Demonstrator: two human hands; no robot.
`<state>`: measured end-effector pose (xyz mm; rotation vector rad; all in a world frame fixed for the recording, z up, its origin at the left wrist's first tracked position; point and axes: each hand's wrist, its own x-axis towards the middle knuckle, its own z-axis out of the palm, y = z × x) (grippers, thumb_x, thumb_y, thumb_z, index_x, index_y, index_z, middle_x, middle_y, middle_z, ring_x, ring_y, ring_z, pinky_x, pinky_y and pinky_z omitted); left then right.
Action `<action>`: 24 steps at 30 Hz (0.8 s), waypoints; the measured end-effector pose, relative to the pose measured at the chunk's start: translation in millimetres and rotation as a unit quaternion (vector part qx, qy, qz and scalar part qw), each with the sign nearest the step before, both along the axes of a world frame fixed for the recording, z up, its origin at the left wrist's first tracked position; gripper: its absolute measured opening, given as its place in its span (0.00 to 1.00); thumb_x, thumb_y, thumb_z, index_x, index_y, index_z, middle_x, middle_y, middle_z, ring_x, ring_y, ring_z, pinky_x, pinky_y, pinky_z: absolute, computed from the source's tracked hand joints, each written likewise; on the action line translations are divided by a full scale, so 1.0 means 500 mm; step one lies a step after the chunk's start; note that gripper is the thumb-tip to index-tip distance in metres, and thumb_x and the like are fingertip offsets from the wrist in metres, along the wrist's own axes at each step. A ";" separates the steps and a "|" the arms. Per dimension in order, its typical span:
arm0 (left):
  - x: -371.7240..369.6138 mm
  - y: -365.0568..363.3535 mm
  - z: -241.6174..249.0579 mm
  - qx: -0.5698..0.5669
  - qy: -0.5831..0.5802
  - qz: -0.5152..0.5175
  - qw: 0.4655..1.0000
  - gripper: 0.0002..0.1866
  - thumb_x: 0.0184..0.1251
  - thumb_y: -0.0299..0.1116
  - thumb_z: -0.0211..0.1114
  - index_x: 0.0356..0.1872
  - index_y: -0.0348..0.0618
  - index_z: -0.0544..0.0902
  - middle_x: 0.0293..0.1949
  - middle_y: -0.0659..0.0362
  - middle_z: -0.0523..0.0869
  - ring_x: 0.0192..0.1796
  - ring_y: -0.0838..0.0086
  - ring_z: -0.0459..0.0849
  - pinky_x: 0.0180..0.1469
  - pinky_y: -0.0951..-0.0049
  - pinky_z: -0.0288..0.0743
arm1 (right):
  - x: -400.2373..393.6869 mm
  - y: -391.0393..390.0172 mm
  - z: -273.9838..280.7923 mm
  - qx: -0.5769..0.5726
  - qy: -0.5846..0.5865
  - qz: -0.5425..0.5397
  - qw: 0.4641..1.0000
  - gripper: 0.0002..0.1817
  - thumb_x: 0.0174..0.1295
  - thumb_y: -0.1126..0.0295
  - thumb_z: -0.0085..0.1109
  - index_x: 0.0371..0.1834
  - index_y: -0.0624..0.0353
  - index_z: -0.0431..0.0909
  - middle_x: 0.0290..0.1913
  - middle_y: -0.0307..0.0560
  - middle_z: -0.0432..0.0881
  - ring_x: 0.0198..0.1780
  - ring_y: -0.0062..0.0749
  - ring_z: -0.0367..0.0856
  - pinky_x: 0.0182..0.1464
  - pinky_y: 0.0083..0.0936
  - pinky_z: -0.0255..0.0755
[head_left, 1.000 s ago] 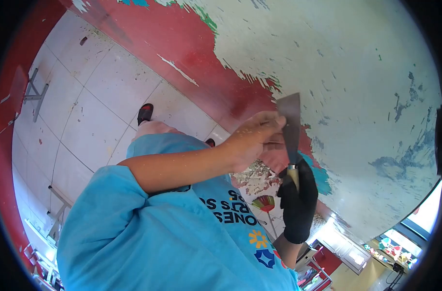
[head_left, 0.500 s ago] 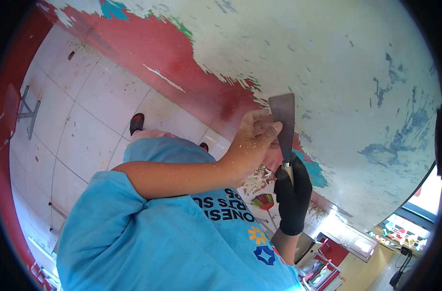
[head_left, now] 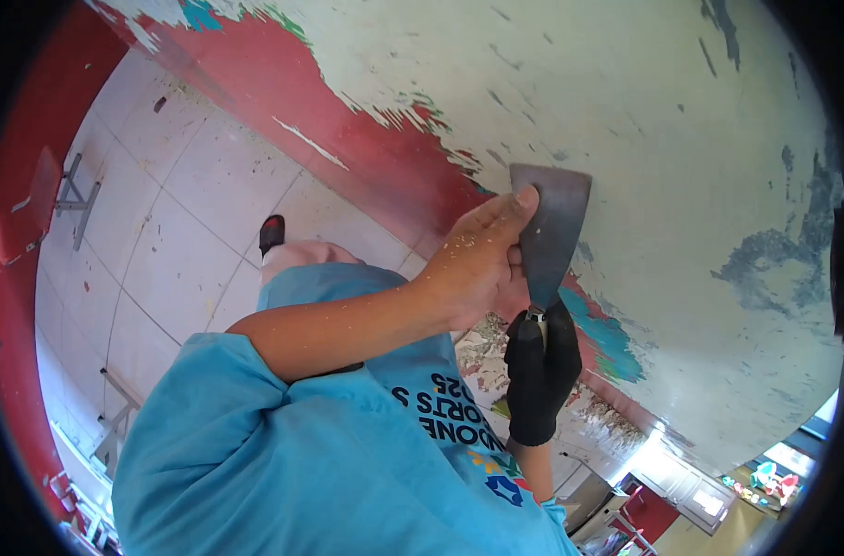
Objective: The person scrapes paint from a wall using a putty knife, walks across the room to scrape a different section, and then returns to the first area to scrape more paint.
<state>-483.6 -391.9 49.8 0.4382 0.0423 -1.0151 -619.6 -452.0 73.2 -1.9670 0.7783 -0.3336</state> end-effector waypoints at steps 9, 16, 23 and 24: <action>0.020 0.013 0.008 0.040 -0.043 0.058 0.997 0.21 0.65 0.52 0.50 0.40 0.42 0.75 0.33 0.61 0.81 0.34 0.77 0.80 0.38 0.75 0.74 | 0.036 0.007 -0.006 -0.044 0.017 0.035 0.998 0.16 0.59 0.69 0.49 0.46 0.68 0.72 0.31 0.54 0.77 0.30 0.38 0.75 0.35 0.27 0.68; 0.033 0.016 -0.008 0.022 -0.054 0.028 0.998 0.18 0.65 0.47 0.54 0.42 0.42 0.76 0.34 0.63 0.81 0.35 0.80 0.80 0.39 0.76 0.74 | 0.044 0.026 -0.022 -0.012 0.005 -0.022 1.000 0.14 0.60 0.69 0.47 0.44 0.67 0.73 0.27 0.45 0.75 0.28 0.25 0.72 0.32 0.22 0.66; 0.012 -0.003 0.029 0.043 -0.064 -0.010 0.997 0.18 0.65 0.47 0.54 0.41 0.41 0.76 0.34 0.62 0.82 0.35 0.78 0.81 0.38 0.76 0.75 | 0.020 0.021 0.033 0.032 -0.012 -0.055 0.998 0.13 0.61 0.66 0.48 0.39 0.66 0.73 0.21 0.37 0.69 0.24 0.16 0.65 0.25 0.17 0.60; 0.015 0.001 0.030 0.049 -0.053 0.006 0.997 0.18 0.65 0.47 0.54 0.41 0.42 0.76 0.34 0.62 0.82 0.35 0.78 0.81 0.38 0.75 0.75 | 0.019 0.014 0.038 0.040 -0.006 -0.033 0.999 0.13 0.61 0.66 0.48 0.38 0.66 0.73 0.21 0.37 0.69 0.24 0.17 0.65 0.26 0.17 0.61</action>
